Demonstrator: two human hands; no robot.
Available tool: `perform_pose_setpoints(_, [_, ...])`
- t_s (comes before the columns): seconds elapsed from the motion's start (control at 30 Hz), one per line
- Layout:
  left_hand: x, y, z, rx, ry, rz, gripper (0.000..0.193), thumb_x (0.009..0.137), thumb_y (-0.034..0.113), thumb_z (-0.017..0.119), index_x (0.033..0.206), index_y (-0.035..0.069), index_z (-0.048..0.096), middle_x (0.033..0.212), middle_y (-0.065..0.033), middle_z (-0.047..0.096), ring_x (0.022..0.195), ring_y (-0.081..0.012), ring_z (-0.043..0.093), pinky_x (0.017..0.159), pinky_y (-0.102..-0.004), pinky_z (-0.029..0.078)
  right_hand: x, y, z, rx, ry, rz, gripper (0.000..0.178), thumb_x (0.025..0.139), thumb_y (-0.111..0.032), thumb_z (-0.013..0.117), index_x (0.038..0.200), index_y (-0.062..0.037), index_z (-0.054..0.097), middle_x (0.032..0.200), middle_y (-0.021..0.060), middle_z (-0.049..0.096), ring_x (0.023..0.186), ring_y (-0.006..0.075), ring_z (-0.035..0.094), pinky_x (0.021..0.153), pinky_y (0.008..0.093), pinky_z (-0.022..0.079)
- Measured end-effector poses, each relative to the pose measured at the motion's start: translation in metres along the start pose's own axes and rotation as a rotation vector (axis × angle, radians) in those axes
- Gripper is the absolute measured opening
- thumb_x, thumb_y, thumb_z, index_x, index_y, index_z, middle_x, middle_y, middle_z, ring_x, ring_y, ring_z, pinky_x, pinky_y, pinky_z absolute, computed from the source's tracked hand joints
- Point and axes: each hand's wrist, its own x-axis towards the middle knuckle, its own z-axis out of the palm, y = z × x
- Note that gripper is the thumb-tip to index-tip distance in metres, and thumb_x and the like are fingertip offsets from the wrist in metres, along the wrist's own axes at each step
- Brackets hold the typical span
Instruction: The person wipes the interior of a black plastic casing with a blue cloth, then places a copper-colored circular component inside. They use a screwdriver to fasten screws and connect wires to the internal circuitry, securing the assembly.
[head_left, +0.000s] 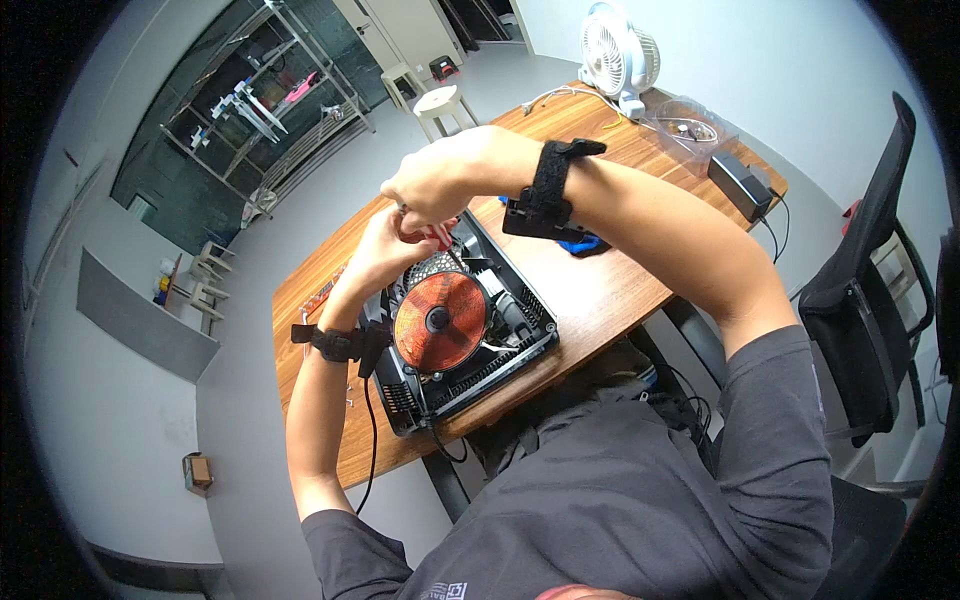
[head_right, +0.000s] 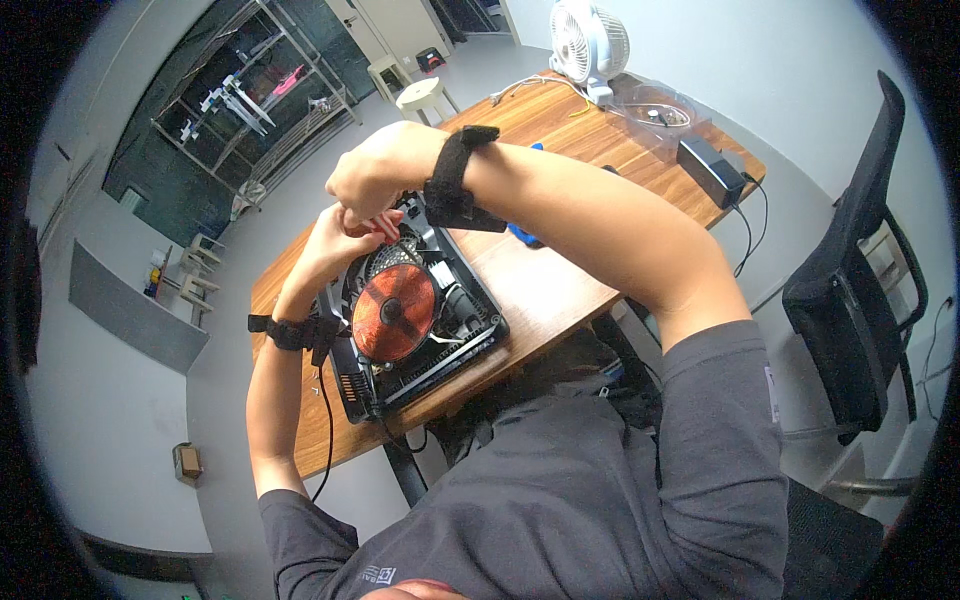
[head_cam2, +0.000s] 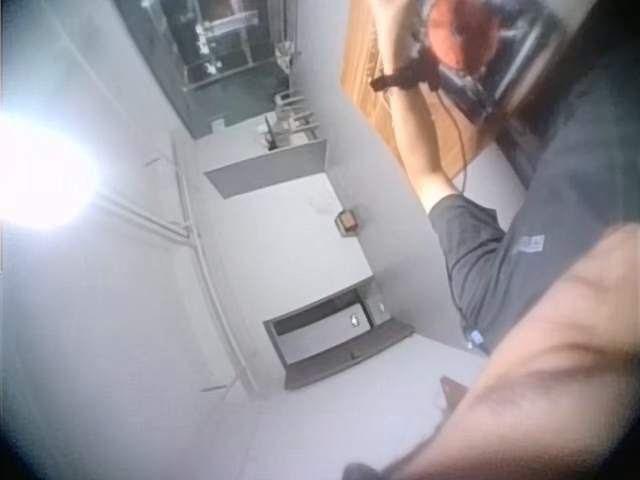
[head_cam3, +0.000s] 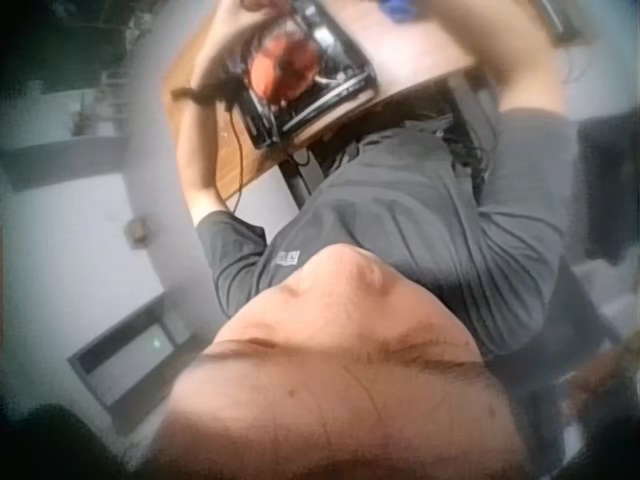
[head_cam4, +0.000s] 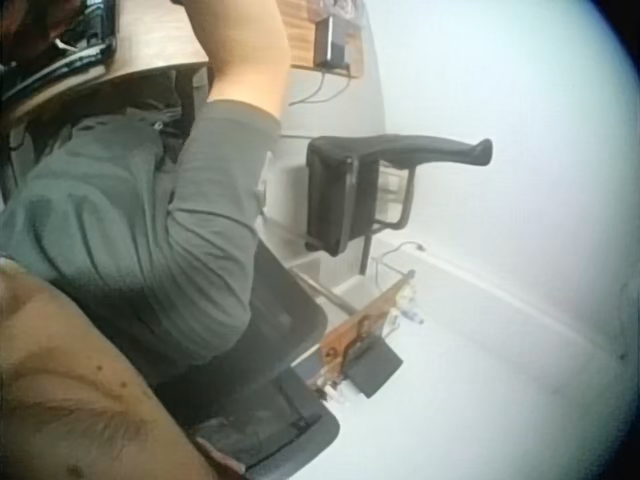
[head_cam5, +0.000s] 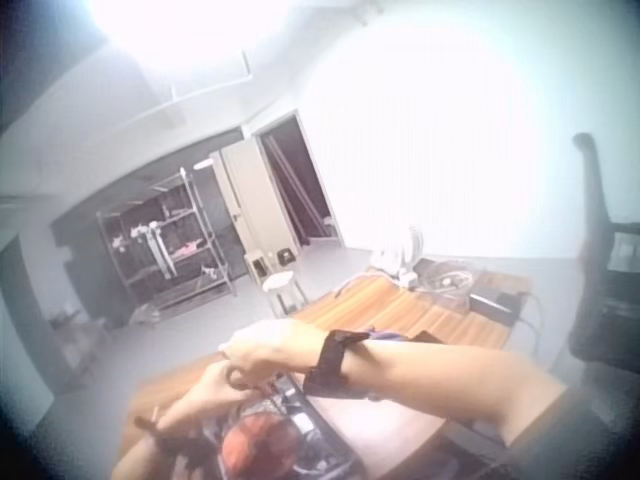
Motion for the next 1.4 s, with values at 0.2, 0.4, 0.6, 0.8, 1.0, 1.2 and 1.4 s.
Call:
perform_pose_setpoints(0.2, [0.012, 0.005, -0.001, 0.116, 0.056, 0.045, 0.037, 0.082, 0.005, 0.082, 0.115, 0.000, 0.065, 0.101, -0.0067, 0.074, 0.093, -0.0129, 0.070, 0.084, -0.0298, 0.058, 0.005, 0.004, 0.014, -0.053, 0.322, -0.018, 0.042, 0.088, -0.038, 0.066, 0.083, 0.0027, 0.077, 0.077, 0.0219, 0.072, 0.074, 0.0379, 0.073, 0.068, 0.0445, 0.060])
perform_pose_setpoints(0.4, [0.007, 0.016, 0.010, -0.026, 0.097, 0.026, 0.034, 0.083, 0.002, 0.082, 0.111, -0.004, 0.064, 0.099, -0.0091, 0.073, 0.088, -0.0155, 0.071, 0.083, -0.0286, 0.058, -0.012, 0.000, -0.006, -0.111, 0.072, 0.037, 0.038, 0.087, -0.036, 0.064, 0.106, -0.0054, 0.076, 0.099, 0.0193, 0.075, 0.096, 0.0339, 0.073, 0.081, 0.0430, 0.058])
perform_pose_setpoints(0.6, [-0.002, 0.006, -0.003, -0.026, -0.023, 0.010, 0.044, 0.086, 0.007, 0.079, 0.123, -0.005, 0.060, 0.108, -0.0130, 0.073, 0.101, -0.0166, 0.070, 0.091, -0.0327, 0.057, -0.007, -0.010, -0.007, 0.003, 0.060, 0.003, 0.035, 0.090, -0.033, 0.064, 0.108, -0.0045, 0.074, 0.102, 0.0184, 0.075, 0.098, 0.0333, 0.072, 0.083, 0.0436, 0.057])
perform_pose_setpoints(0.8, [0.001, 0.015, 0.000, 0.032, 0.061, 0.039, 0.044, 0.084, 0.004, 0.080, 0.121, -0.004, 0.058, 0.108, -0.0117, 0.072, 0.100, -0.0167, 0.070, 0.090, -0.0325, 0.057, 0.001, 0.000, 0.010, -0.117, 0.286, 0.044, 0.038, 0.090, -0.038, 0.065, 0.094, -0.0022, 0.078, 0.088, 0.0180, 0.076, 0.085, 0.0331, 0.075, 0.077, 0.0422, 0.059])
perform_pose_setpoints(1.0, [-0.005, 0.015, -0.002, 0.088, 0.128, 0.108, 0.043, 0.081, 0.002, 0.081, 0.118, -0.004, 0.060, 0.105, -0.0101, 0.073, 0.098, -0.0167, 0.072, 0.088, -0.0310, 0.058, -0.007, -0.013, -0.015, -0.045, 0.046, -0.044, 0.039, 0.089, -0.038, 0.065, 0.107, -0.0044, 0.076, 0.099, 0.0184, 0.075, 0.095, 0.0329, 0.073, 0.081, 0.0425, 0.059])
perform_pose_setpoints(1.2, [-0.005, -0.009, -0.012, 0.103, 0.024, 0.068, 0.038, 0.082, 0.004, 0.082, 0.115, -0.003, 0.064, 0.102, -0.0093, 0.074, 0.093, -0.0158, 0.072, 0.084, -0.0304, 0.059, 0.010, -0.015, -0.001, -0.041, 0.115, 0.031, 0.035, 0.090, -0.034, 0.065, 0.102, -0.0036, 0.077, 0.094, 0.0190, 0.075, 0.090, 0.0331, 0.074, 0.079, 0.0422, 0.059])
perform_pose_setpoints(1.4, [0.001, 0.003, 0.001, -0.047, 0.045, 0.032, 0.037, 0.083, 0.002, 0.081, 0.115, -0.004, 0.064, 0.100, -0.0114, 0.074, 0.089, -0.0163, 0.073, 0.083, -0.0325, 0.060, 0.003, -0.007, 0.000, -0.132, 0.243, 0.019, 0.035, 0.091, -0.035, 0.064, 0.091, -0.0019, 0.077, 0.087, 0.0198, 0.074, 0.082, 0.0356, 0.073, 0.074, 0.0431, 0.059])
